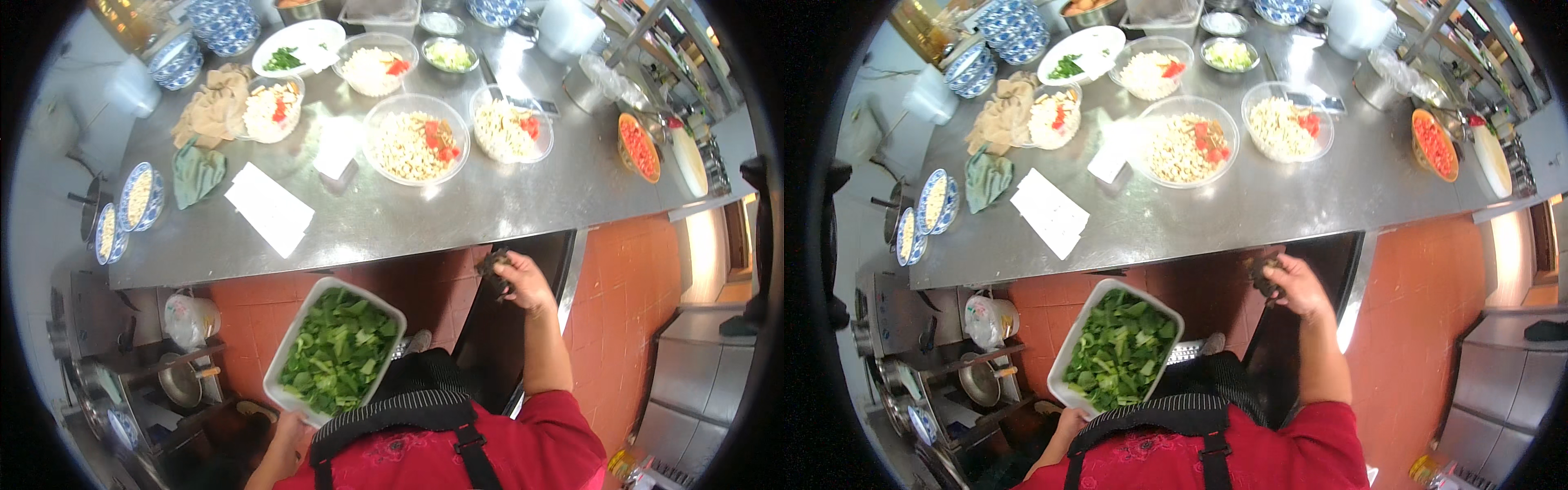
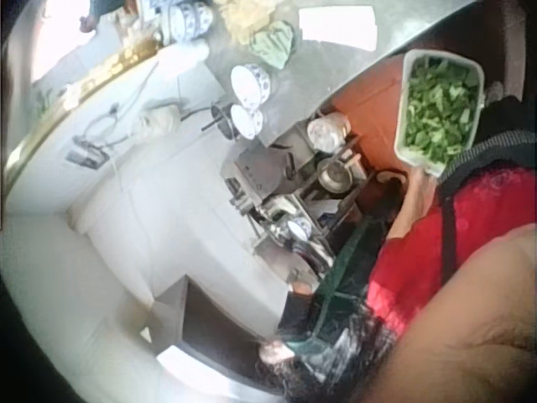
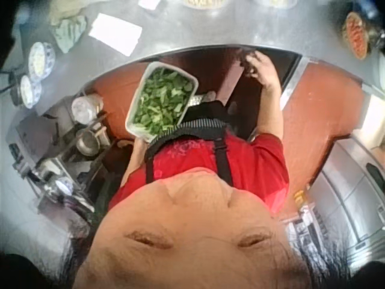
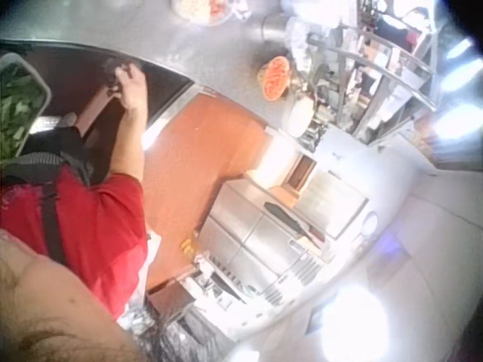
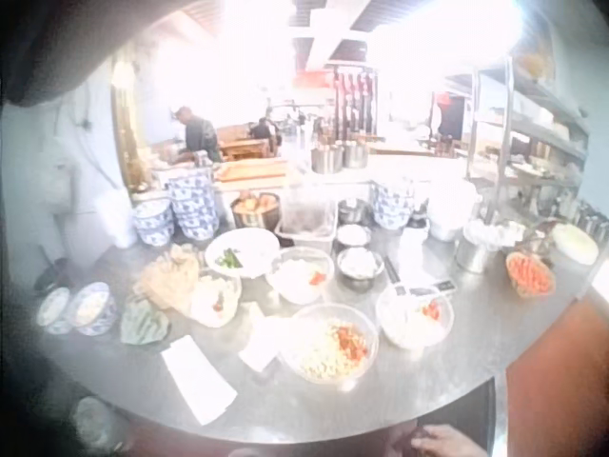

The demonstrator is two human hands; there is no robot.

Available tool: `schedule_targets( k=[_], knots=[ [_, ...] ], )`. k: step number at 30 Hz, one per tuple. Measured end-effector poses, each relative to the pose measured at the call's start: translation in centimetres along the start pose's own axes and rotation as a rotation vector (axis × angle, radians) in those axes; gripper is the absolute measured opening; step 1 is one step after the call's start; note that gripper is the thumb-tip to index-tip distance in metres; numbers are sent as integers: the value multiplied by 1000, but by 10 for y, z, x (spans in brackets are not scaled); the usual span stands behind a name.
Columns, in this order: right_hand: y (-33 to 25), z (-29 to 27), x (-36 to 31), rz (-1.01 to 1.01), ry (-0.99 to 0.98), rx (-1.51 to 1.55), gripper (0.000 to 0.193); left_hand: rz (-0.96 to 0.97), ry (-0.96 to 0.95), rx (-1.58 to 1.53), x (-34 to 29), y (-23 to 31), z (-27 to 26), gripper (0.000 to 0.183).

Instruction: The person scoops puffed rice into clear bowls, then adds dried mushrooms, diced tomatoes, and chopped greens from containers. The bowls are arranged on a stainless steel counter in a commercial kitchen.

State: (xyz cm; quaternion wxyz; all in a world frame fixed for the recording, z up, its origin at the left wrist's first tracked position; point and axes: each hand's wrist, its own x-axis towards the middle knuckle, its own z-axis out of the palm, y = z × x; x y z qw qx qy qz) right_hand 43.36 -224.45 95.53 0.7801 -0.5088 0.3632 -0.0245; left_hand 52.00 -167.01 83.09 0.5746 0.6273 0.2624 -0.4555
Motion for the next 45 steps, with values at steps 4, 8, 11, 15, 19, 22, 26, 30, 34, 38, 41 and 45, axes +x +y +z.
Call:
schedule_targets(
  k=[4, 8, 11, 15, 19, 22, 26, 30, 34, 38, 41, 45],
  knots=[
    [-109, 31, 10, -166, -102, -275, 17, 140, 124, -197, -83, 6, -9, 51],
    [-179, 73, 60, -322, -144, -626, 17, 96, 302, -429, -142, 7, -6, 34],
    [-198, 98, 96, -320, -144, -856, 19, 178, 455, -441, -163, 9, -1, 35],
    [-200, 113, 121, -217, -66, -1009, 20, 252, 380, -587, -161, 31, 2, 33],
    [-206, 119, 134, -133, 12, -1018, 25, 410, 311, -596, -146, 77, 8, 35],
    [-214, 121, 138, -122, -41, -957, 24, 452, 239, -629, -140, 108, 17, 38],
    [-224, 109, 137, -91, -105, -575, 18, 412, 275, -656, -139, 129, 30, 39],
    [-240, 70, 127, -121, 23, -635, 17, 410, 301, -673, -139, 135, 48, 39],
    [-250, 25, 121, -67, 213, -947, 23, 330, 266, -702, -142, 145, 79, 43],
    [-252, 0, 129, 45, 122, -1121, 33, 246, 242, -713, -155, 157, 112, 49],
    [-254, -13, 139, 25, 74, -1110, 26, 245, 292, -730, -157, 162, 129, 51],
    [-258, -27, 146, 68, 40, -1106, 30, 271, 320, -740, -154, 165, 137, 50]
  ],
)
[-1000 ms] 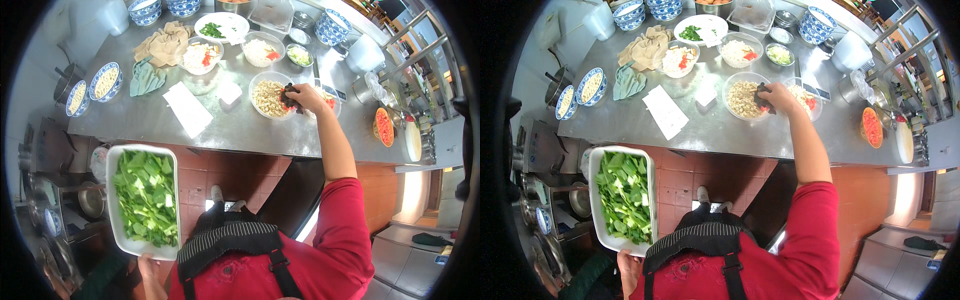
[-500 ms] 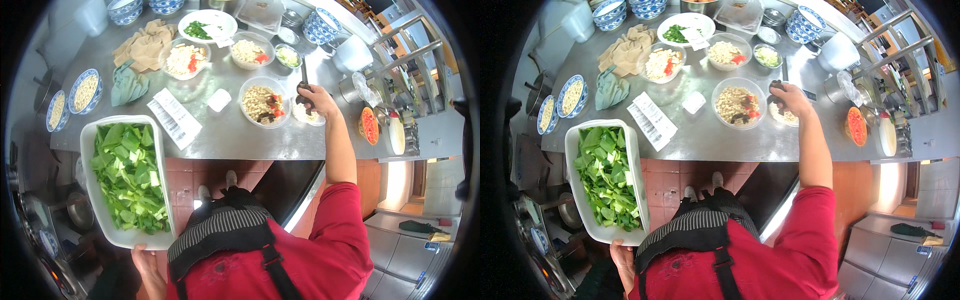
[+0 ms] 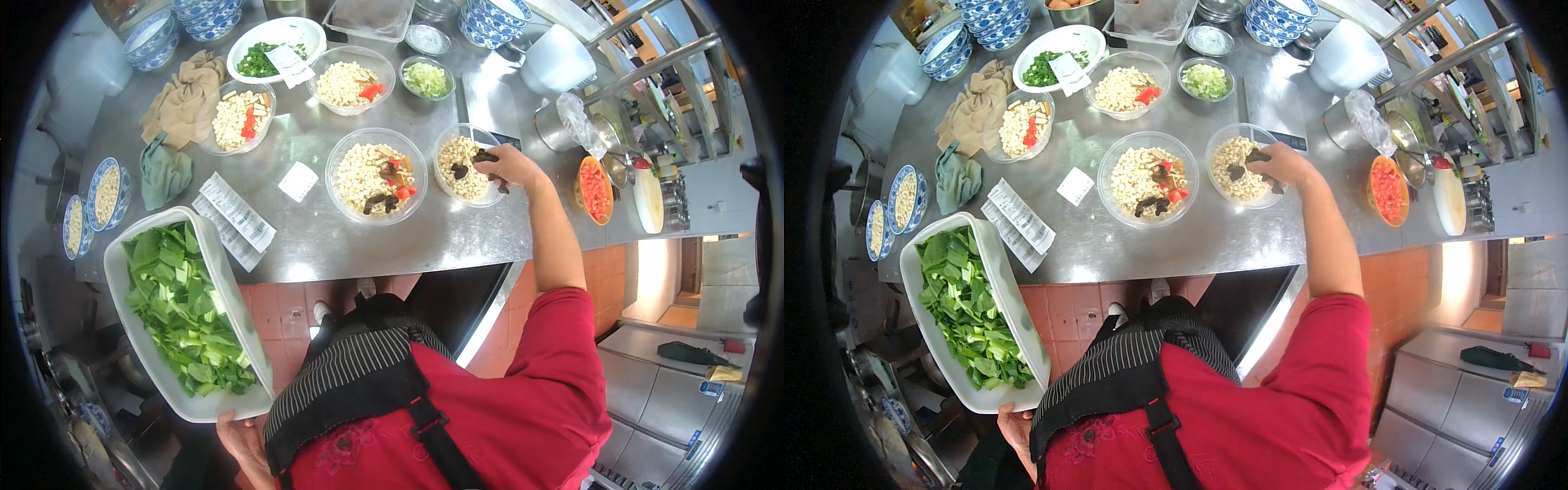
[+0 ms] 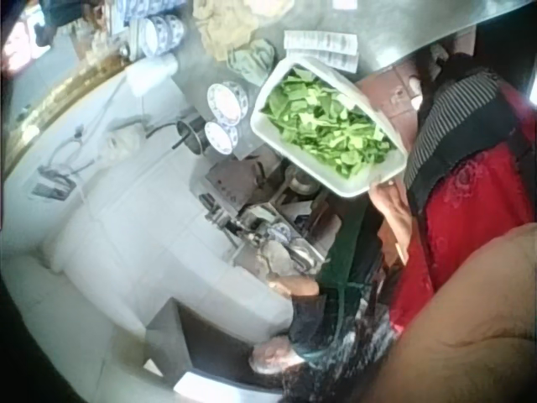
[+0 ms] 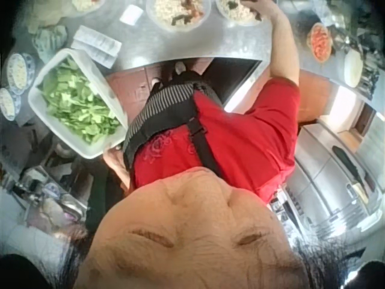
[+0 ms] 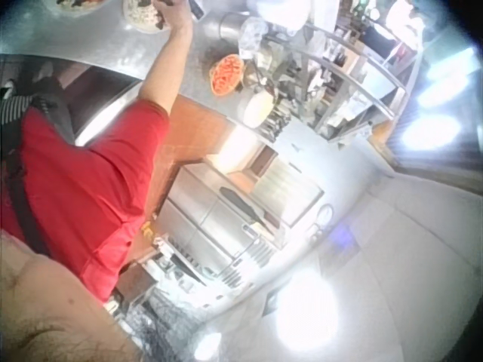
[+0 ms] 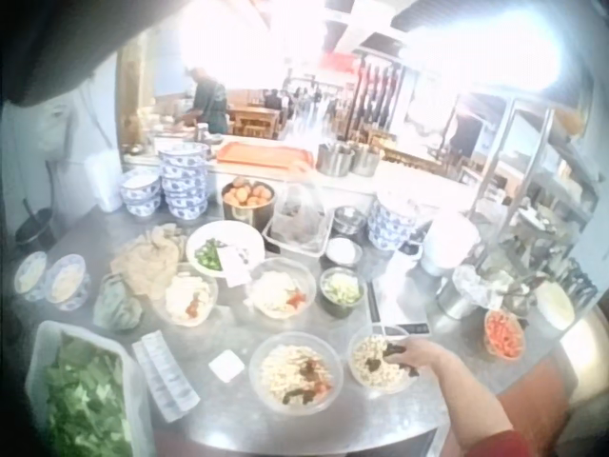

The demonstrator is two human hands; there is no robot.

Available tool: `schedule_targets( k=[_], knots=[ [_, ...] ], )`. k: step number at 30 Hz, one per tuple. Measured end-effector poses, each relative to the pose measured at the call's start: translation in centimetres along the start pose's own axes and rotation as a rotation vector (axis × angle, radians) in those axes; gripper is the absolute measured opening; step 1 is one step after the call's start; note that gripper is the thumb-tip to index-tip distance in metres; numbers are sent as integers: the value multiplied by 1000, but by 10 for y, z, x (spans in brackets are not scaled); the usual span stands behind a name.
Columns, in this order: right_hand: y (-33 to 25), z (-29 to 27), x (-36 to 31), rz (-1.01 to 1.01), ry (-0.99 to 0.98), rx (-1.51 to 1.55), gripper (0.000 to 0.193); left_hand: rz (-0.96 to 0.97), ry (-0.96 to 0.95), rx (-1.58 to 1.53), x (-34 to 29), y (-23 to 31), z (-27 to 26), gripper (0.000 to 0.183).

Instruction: The person scoops puffed rice into clear bowls, then adds dried mushrooms, diced tomatoes, and chopped greens from containers. The bowls are arranged on a stainless steel counter in a commercial kitchen.

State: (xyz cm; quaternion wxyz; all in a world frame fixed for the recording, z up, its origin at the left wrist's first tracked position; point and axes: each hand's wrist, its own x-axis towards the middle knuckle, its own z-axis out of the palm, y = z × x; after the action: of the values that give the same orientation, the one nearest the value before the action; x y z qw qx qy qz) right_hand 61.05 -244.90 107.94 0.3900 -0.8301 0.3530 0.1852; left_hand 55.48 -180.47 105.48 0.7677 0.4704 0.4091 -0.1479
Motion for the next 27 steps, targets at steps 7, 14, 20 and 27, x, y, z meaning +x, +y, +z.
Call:
schedule_targets(
  k=[7, 14, 20, 27],
  knots=[
    [0, -5, 3, -17, -76, -128, 34, 16, 22, 21, -6, -2, 9, 49],
    [-2, -11, 12, 52, -100, -33, 34, 78, 13, 31, -3, -6, 9, 49],
    [-37, -19, 44, -138, -129, 340, 25, 93, 15, 49, 2, -8, -2, 31],
    [-130, 2, 114, -313, -130, 321, 21, 155, 112, -21, -7, -19, 7, 49]
  ],
)
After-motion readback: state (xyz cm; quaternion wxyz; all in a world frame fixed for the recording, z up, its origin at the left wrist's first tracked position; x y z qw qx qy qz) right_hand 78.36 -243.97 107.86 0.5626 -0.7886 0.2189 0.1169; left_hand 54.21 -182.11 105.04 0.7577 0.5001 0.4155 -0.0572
